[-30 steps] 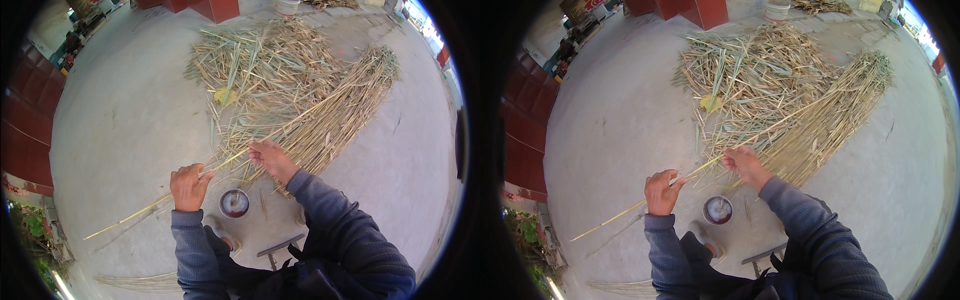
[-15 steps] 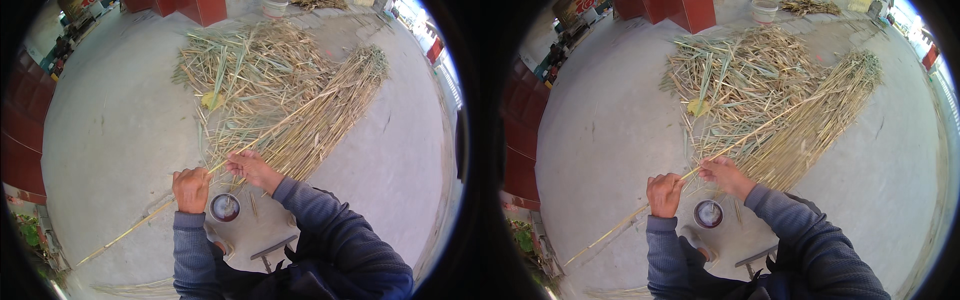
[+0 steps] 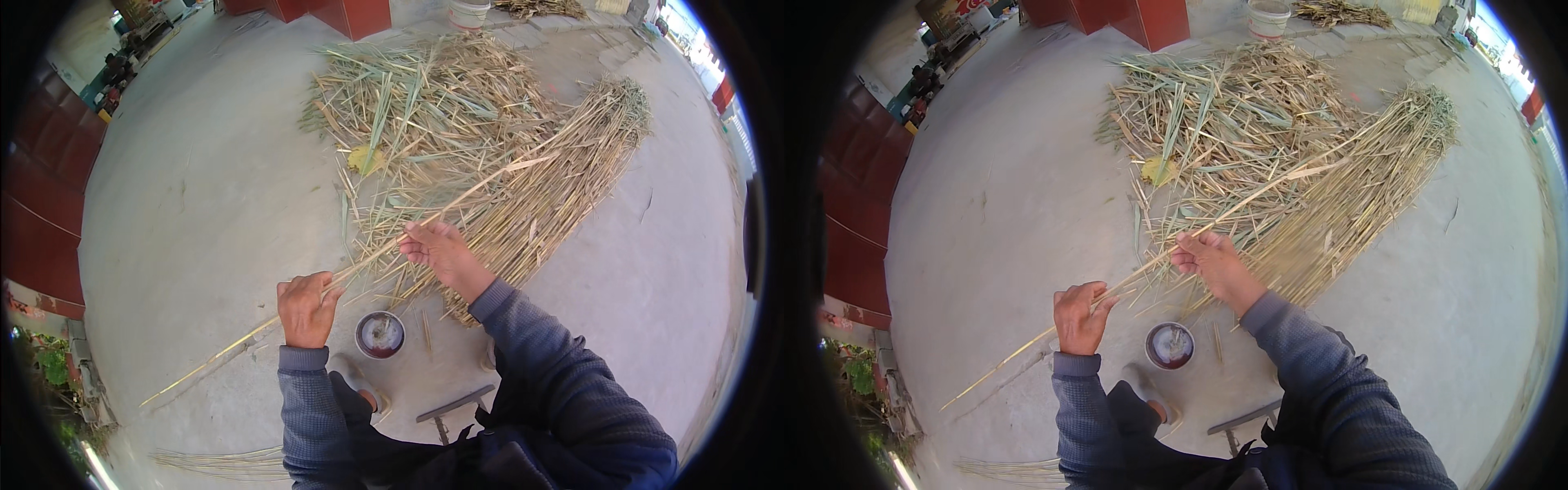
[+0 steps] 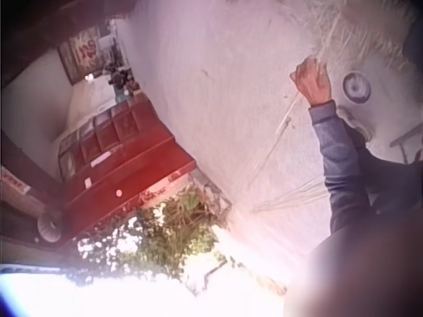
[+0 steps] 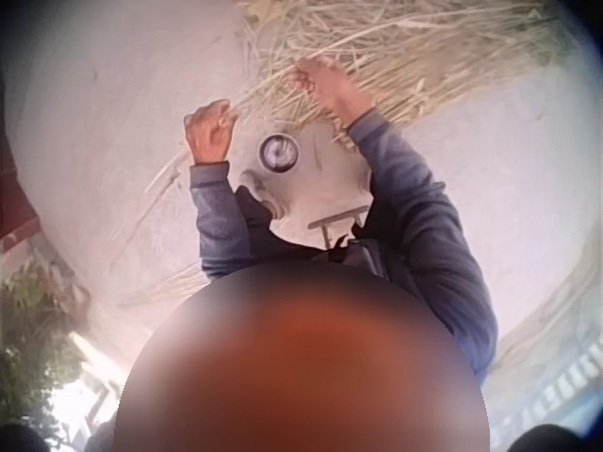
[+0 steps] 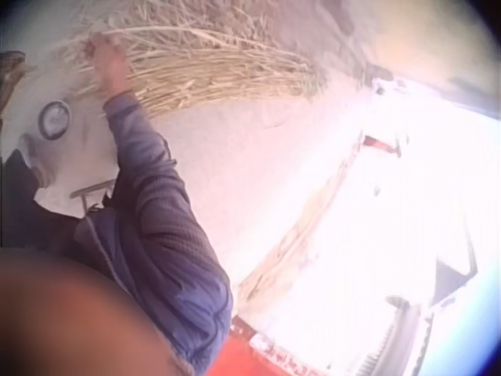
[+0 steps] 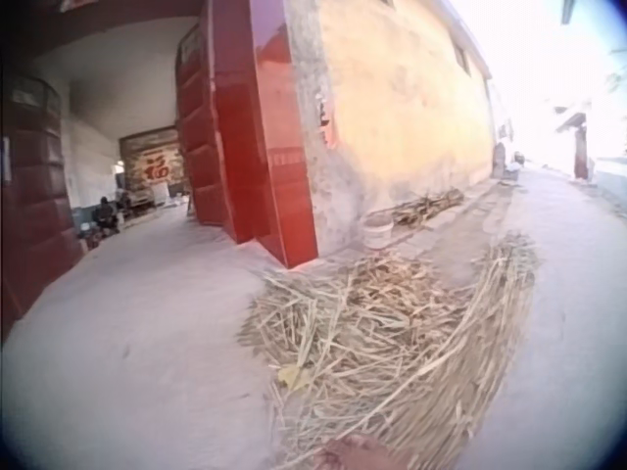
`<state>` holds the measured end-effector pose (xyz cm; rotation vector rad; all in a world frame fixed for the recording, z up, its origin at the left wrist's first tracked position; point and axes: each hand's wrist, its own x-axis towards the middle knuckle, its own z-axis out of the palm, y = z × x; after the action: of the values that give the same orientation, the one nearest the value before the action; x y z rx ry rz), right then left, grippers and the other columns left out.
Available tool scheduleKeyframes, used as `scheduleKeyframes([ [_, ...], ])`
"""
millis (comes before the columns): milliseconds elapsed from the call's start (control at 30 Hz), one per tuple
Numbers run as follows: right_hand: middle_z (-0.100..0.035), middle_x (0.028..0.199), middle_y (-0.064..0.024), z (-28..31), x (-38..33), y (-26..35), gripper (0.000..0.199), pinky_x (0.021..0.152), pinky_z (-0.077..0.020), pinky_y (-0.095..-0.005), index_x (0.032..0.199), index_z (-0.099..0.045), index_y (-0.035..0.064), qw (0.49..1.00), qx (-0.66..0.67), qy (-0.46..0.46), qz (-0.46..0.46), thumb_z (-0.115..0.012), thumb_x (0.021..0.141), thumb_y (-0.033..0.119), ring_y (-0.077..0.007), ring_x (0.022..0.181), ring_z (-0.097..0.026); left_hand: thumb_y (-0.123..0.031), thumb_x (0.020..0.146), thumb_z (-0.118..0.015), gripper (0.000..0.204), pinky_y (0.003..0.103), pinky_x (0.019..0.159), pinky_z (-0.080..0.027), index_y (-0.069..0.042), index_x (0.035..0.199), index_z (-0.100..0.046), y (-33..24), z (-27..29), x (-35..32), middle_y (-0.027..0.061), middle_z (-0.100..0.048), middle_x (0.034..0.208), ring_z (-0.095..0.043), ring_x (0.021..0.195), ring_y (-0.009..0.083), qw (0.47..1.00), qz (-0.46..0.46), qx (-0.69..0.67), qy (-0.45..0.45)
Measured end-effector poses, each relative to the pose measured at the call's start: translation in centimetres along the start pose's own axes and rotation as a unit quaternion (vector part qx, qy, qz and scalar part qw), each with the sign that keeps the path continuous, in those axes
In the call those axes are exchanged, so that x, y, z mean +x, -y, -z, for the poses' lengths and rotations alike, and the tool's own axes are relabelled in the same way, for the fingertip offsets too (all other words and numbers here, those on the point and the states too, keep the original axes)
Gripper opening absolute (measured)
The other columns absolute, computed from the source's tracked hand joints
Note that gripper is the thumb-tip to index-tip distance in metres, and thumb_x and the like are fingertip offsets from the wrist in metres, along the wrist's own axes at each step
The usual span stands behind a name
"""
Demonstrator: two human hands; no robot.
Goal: The person sits on a low stool and repeatedly strips thin fibers from dried plant stems by hand. They pull off the outer layers and place the resulting fibers on the floor while discarding the remaining stems into a pile.
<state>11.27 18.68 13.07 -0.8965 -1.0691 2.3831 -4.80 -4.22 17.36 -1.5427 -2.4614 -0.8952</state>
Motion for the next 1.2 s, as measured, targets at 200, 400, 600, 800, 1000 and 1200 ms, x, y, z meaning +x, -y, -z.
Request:
scheduleKeyframes([
  [200, -0.073, 0.09, -0.0084, -1.3, -0.8, 0.4, 0.024, 0.068, -0.0576, -0.0272, 0.1, -0.067, 0.0025, 1.0, -0.006, -0.022, 0.007, -0.07, 0.098, 0.026, -0.0156, 0.078, -0.071, -0.014, 0.078, -0.079, 0.014, 0.039, 0.076, -0.045, -0.008, 0.089, -0.073, -1.6, -2.8, 0.7, 0.008, -0.072, 0.081, -0.066, 0.075, 0.0264, 0.998, 0.002, -0.028, -0.063],
  [400, -0.073, 0.088, -0.0086, -0.6, -0.4, 0.3, 0.022, 0.063, -0.0569, -0.0258, 0.1, -0.067, 0.0009, 0.997, -0.051, -0.001, 0.051, -0.07, 0.098, 0.023, -0.0145, 0.073, -0.07, -0.011, 0.087, -0.077, 0.01, 0.029, 0.073, -0.049, -0.004, 0.09, -0.071, -0.8, -4.3, -0.1, 0.0061, -0.074, 0.086, -0.065, 0.073, 0.0154, 0.948, 0.195, -0.25, -0.016],
  [600, -0.072, 0.089, -0.0083, 0.8, -0.3, 0.4, 0.024, 0.066, -0.0571, -0.0264, 0.103, -0.067, -0.0009, 0.995, -0.071, 0.02, 0.068, -0.068, 0.099, 0.023, -0.0148, 0.074, -0.07, -0.013, 0.093, -0.075, 0.017, 0.027, 0.067, -0.053, 0.0, 0.094, -0.065, 2.2, -3.3, 0.3, 0.0092, -0.072, 0.085, -0.067, 0.075, 0.0142, 0.798, 0.309, -0.503, -0.118],
  [800, -0.071, 0.087, -0.0072, 1.7, -0.1, 1.0, 0.02, 0.061, -0.0554, -0.0241, 0.104, -0.065, 0.0004, 0.993, -0.082, -0.034, 0.075, -0.069, 0.098, 0.019, -0.0125, 0.07, -0.068, -0.016, 0.094, -0.072, 0.018, 0.031, 0.066, -0.049, -0.001, 0.099, -0.064, 6.1, -1.3, 0.2, 0.0082, -0.069, 0.083, -0.063, 0.071, 0.0167, 0.91, 0.287, -0.245, -0.172],
  [1000, -0.072, 0.087, -0.0087, 0.8, -0.2, 0.8, 0.025, 0.064, -0.0572, -0.0264, 0.101, -0.066, -0.0001, 0.989, -0.112, -0.025, 0.094, -0.072, 0.096, 0.023, -0.0146, 0.073, -0.07, -0.02, 0.089, -0.073, 0.021, 0.042, 0.077, -0.046, -0.004, 0.101, -0.068, 3.6, -1.8, 1.4, 0.011, -0.07, 0.084, -0.064, 0.082, 0.0294, 0.96, 0.019, 0.236, -0.151],
  [1200, -0.071, 0.085, -0.0079, -1.3, -0.4, -1.8, 0.024, 0.063, -0.0571, -0.0262, 0.101, -0.067, 0.0009, 0.991, -0.122, -0.002, 0.058, -0.073, 0.096, 0.024, -0.0138, 0.072, -0.07, -0.021, 0.082, -0.076, 0.015, 0.04, 0.077, -0.044, -0.008, 0.087, -0.071, -2.9, -4.7, 2.3, 0.0072, -0.069, 0.079, -0.064, 0.08, 0.0279, 0.998, -0.047, -0.029, -0.034],
])
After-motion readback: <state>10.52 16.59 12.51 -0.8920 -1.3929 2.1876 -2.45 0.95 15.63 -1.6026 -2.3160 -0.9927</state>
